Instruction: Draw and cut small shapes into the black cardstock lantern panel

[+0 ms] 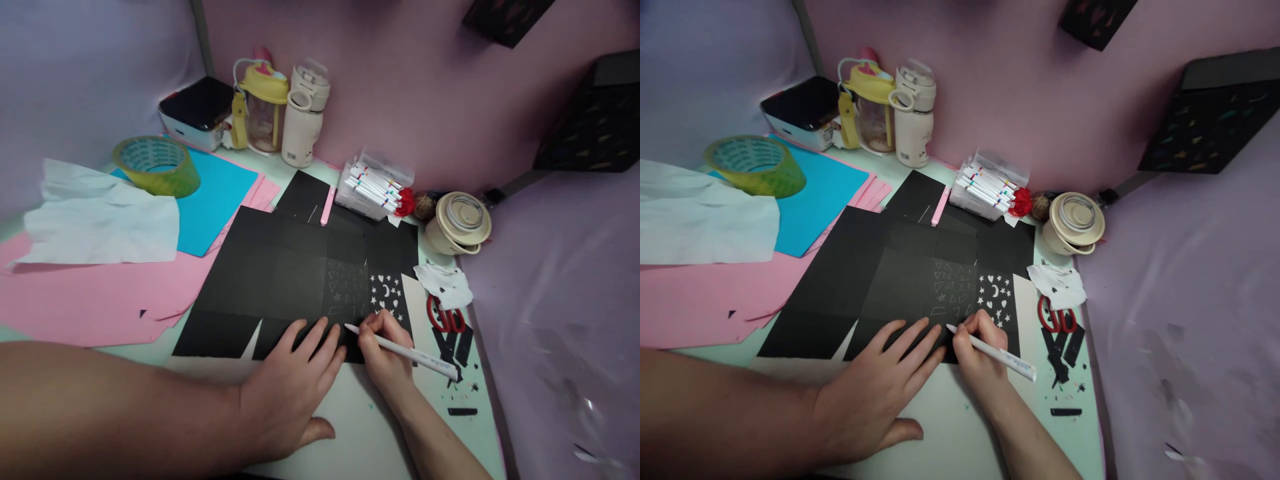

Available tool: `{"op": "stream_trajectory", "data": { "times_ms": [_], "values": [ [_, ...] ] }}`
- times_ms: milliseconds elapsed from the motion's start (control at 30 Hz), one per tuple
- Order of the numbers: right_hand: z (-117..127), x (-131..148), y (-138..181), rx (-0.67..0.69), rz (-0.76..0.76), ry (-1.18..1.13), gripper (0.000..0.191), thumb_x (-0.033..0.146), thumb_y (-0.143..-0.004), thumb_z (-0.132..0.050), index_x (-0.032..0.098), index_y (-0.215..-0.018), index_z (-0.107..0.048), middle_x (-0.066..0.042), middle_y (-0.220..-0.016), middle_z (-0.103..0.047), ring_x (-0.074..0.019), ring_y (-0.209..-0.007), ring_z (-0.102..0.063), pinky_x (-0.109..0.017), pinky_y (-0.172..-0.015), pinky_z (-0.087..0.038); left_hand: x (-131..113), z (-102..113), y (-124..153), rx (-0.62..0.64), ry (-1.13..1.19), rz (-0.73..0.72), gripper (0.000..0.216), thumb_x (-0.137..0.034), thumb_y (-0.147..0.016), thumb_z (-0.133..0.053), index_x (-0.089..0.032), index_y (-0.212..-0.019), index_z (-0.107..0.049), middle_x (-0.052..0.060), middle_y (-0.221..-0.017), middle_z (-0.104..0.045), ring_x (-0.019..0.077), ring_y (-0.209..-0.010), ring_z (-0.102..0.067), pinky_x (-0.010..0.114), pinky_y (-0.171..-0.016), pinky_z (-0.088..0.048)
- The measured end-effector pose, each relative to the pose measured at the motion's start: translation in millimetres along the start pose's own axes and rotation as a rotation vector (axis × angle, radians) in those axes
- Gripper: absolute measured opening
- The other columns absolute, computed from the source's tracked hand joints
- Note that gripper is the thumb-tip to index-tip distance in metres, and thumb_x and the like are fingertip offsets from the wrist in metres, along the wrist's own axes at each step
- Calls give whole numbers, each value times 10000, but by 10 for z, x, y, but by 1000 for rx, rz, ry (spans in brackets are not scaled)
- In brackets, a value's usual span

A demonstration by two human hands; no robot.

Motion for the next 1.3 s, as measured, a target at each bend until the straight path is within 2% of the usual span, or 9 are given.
{"op": "stream_trajectory", "data": {
  "times_ms": [167,700,1133,1300],
  "values": [
    [34,-19,1,-57,-26,4,250,232,-852,-561,221,-642,-426,38,-604,-521,-123,-556,-476,-255,-540,-392,11,1,-6,-2,1,3,823,-740,-849,-392,-117,-1380,-481,186,-1465,-436,383,-1316,-368,542,-1047,-183],
    [16,13,-13,-29,10,20,251,254,-870,-568,218,-651,-450,29,-619,-548,-130,-571,-505,-269,-565,-413,1,-21,0,14,19,5,850,-737,-849,-400,-95,-1405,-446,197,-1486,-402,391,-1327,-351,548,-1057,-175],
    [29,42,-18,-77,40,18,280,139,-812,-520,233,-632,-326,61,-579,-393,-109,-528,-378,-253,-502,-331,5,16,-3,4,12,0,815,-730,-852,-405,-113,-1379,-482,192,-1467,-433,386,-1322,-367,541,-1047,-183],
    [29,40,-14,-70,39,22,276,132,-809,-519,232,-640,-326,61,-587,-395,-109,-534,-374,-251,-507,-328,12,16,-12,-2,10,0,815,-731,-850,-407,-115,-1377,-486,189,-1464,-438,382,-1321,-371,539,-1048,-193]
  ]
}}
Point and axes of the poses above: each hand's wrist, its own y-axis away from the middle knuckle, its own z-axis out of the back of the hand, x = y × z, the point moved 6 cm from there along -y, towards the middle knuckle
